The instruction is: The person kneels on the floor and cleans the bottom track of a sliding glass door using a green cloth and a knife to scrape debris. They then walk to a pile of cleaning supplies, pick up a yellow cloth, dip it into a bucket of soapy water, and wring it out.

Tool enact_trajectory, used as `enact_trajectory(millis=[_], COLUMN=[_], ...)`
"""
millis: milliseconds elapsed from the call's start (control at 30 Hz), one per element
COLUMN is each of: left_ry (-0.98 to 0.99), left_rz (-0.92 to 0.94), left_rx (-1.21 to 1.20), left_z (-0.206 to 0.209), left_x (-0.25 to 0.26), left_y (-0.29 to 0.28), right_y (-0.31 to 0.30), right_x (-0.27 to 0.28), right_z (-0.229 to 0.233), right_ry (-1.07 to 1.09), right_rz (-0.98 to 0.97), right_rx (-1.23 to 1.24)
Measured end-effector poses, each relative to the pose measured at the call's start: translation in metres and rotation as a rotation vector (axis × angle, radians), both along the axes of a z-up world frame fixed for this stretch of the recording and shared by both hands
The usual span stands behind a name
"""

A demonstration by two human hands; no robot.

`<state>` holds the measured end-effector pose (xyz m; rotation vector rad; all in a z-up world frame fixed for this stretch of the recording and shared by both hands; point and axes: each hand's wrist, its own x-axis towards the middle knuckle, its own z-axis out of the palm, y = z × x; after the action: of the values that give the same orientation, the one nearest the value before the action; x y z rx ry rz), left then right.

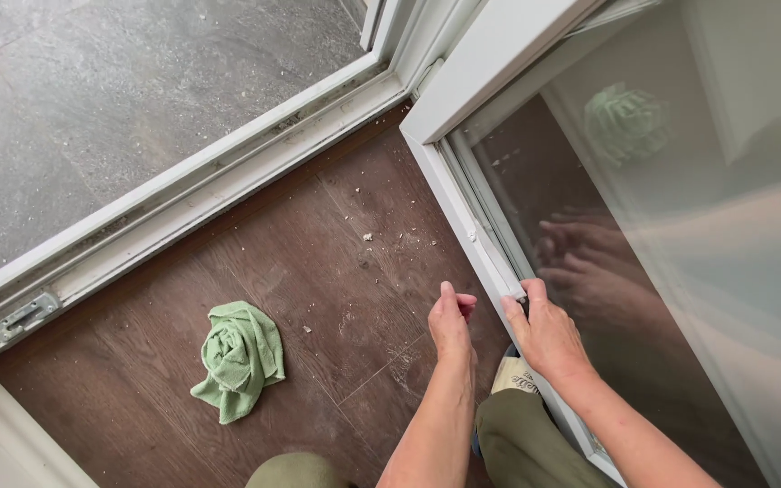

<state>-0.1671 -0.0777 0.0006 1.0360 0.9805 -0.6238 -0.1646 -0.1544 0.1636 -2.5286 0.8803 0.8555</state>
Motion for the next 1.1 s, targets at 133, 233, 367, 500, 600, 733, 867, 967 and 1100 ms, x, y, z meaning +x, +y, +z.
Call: enact_trajectory(millis=[133, 233, 367, 500, 600, 733, 867, 967, 1100], left_ry=[0.020, -0.031, -0.058, 0.074, 0.148, 0.097, -0.092, -0.117, -0.291], left_rz=[0.028, -0.072, -0.205, -0.126, -0.117, -0.322, -0.496, -0.562, -0.802], left_rx=[-0.006, -0.113, -0.238, -0.304, -0.289, -0.253, -0.150, -0.158, -0.034], left_z=[-0.008, 0.000, 0.018, 0.087, 0.088, 0.006, 0.049, 0.010, -0.037], left_x=[0.008, 0.007, -0.013, -0.003, 0.007, -0.017, 0.006, -0.007, 0.000], left_y=[0.002, -0.005, 0.002, 0.034, 0.040, 0.040, 0.058, 0.054, 0.069], right_y=[-0.014, -0.022, -0.025, 0.001, 0.019, 0.044, 0.041, 0.039, 0.034], right_x=[-0.027, -0.039, -0.038, -0.023, -0.010, -0.005, 0.016, 0.018, 0.019], right_z=[-0.034, -0.063, -0.125, -0.139, -0.143, -0.149, -0.160, -0.175, -0.200], right_ry=[0.072, 0.037, -0.136, -0.264, -0.378, -0.533, -0.576, -0.600, -0.680], right_rz=[0.036, -0.081, -0.122, -0.227, -0.303, -0.445, -0.443, -0.524, -0.566], right_rx=[-0.041, -0.002, 0.148, 0.202, 0.236, 0.292, 0.334, 0.380, 0.388])
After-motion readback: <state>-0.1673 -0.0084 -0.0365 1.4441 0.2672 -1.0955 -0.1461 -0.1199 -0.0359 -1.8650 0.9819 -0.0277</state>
